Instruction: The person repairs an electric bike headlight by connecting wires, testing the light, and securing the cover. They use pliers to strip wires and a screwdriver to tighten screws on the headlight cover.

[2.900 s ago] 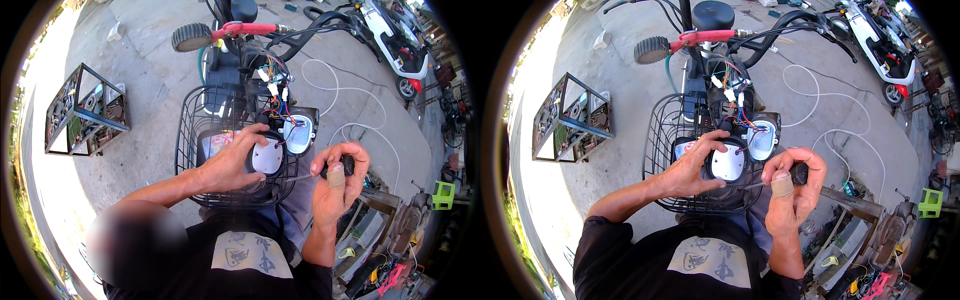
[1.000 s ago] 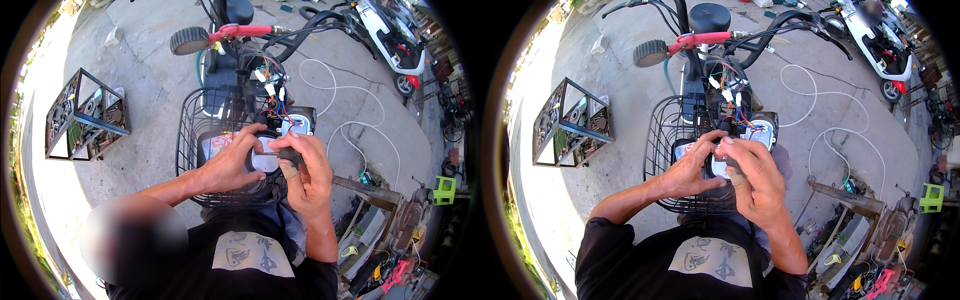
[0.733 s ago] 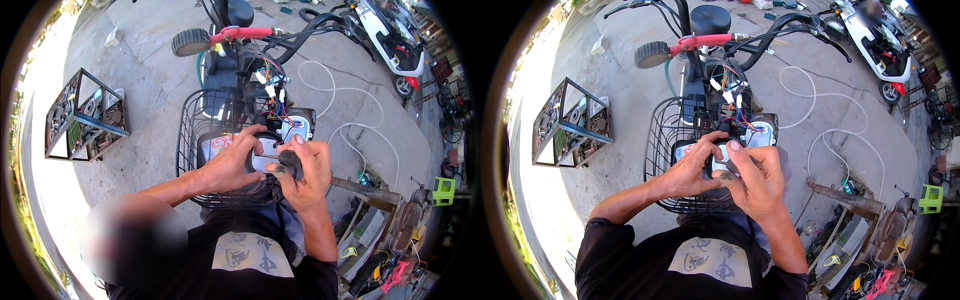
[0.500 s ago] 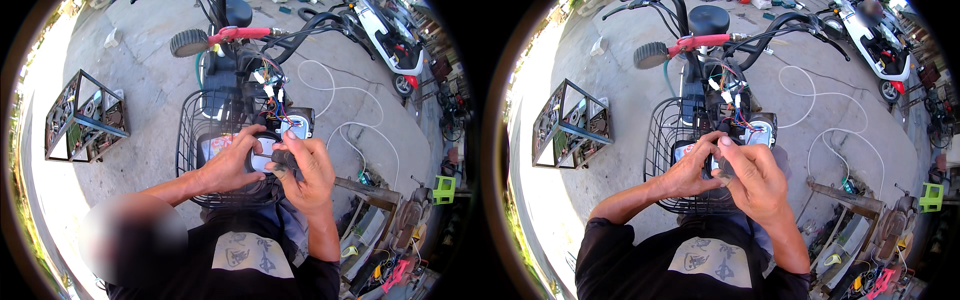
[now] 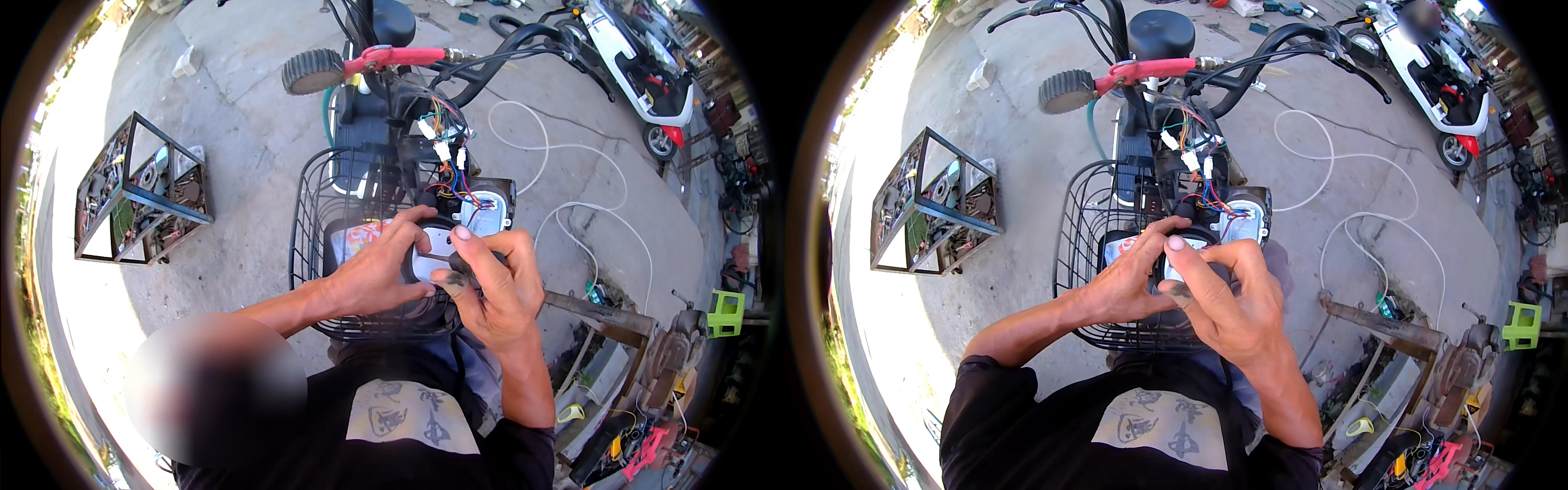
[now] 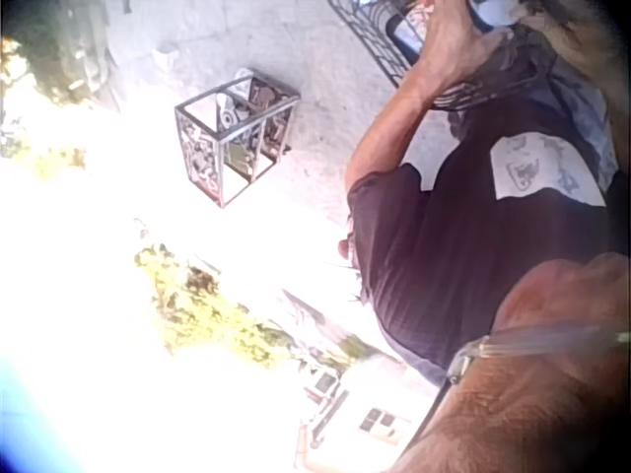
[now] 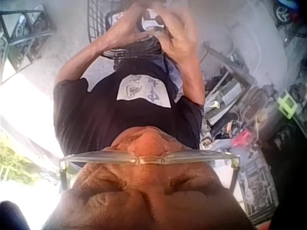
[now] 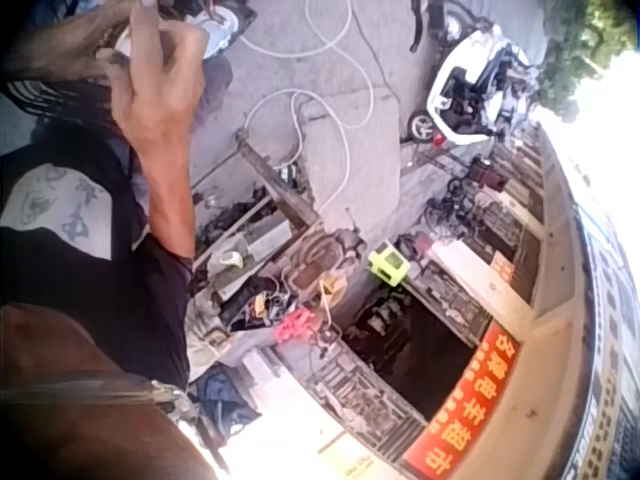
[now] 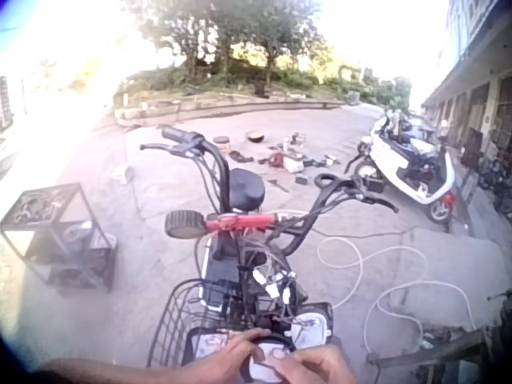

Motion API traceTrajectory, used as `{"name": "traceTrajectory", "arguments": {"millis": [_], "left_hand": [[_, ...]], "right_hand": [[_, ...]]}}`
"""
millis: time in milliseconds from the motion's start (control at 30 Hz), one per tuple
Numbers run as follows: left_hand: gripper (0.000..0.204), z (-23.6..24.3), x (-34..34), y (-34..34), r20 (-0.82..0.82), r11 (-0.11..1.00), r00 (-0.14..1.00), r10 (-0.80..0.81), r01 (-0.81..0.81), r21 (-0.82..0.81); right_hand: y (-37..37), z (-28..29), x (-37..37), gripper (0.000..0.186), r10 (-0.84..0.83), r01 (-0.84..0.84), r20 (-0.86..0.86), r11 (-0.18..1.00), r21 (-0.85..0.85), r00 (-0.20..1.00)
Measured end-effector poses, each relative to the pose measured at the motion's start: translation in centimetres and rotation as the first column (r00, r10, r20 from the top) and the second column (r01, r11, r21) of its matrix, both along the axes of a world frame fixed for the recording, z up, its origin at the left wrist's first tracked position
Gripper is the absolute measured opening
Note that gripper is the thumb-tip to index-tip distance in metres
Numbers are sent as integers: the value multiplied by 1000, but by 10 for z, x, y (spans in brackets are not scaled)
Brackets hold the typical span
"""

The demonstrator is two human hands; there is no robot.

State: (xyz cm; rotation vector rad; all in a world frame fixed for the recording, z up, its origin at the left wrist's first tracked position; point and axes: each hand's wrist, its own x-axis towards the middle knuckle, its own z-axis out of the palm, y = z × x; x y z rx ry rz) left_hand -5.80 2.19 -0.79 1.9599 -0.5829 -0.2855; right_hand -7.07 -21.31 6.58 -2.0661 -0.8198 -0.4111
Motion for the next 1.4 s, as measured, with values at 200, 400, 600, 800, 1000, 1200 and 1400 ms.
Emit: {"name": "traceTrajectory", "arguments": {"millis": [200, 400, 600, 800, 1000, 1200, 1400], "left_hand": [[73, 0, 0, 0, 37, 1000, 999, 10, -11, 25], [60, 2, 0, -2, 46, 1000, 999, 11, -11, -2], [67, 0, -1, -1, 50, 1000, 998, 24, -24, -4], [61, 1, -3, -2, 102, 1000, 995, 22, -24, 13], [78, -2, -1, 0, 42, 1000, 999, 23, -24, 10], [79, 1, -1, 1, -6, 999, 1000, 6, -6, 32], [81, 1, 1, -2, 61, 999, 998, 17, -20, 45]], "right_hand": [[7, 8, 3, 49, 124, -99, -124, 977, 189, 985], [-1, -5, -6, 55, -21, 20, -6, 1000, -20, 1000], [10, -6, 6, 67, 98, -98, 6, 986, 138, 995], [18, -7, 3, 67, -31, 23, 35, 977, 210, 999], [6, -3, 2, 62, 74, -73, -13, 995, 66, 997], [14, 1, 7, 67, 88, -52, -115, 958, 284, 989], [12, -2, 1, 66, 16, -17, 7, 997, 79, 1000]]}}
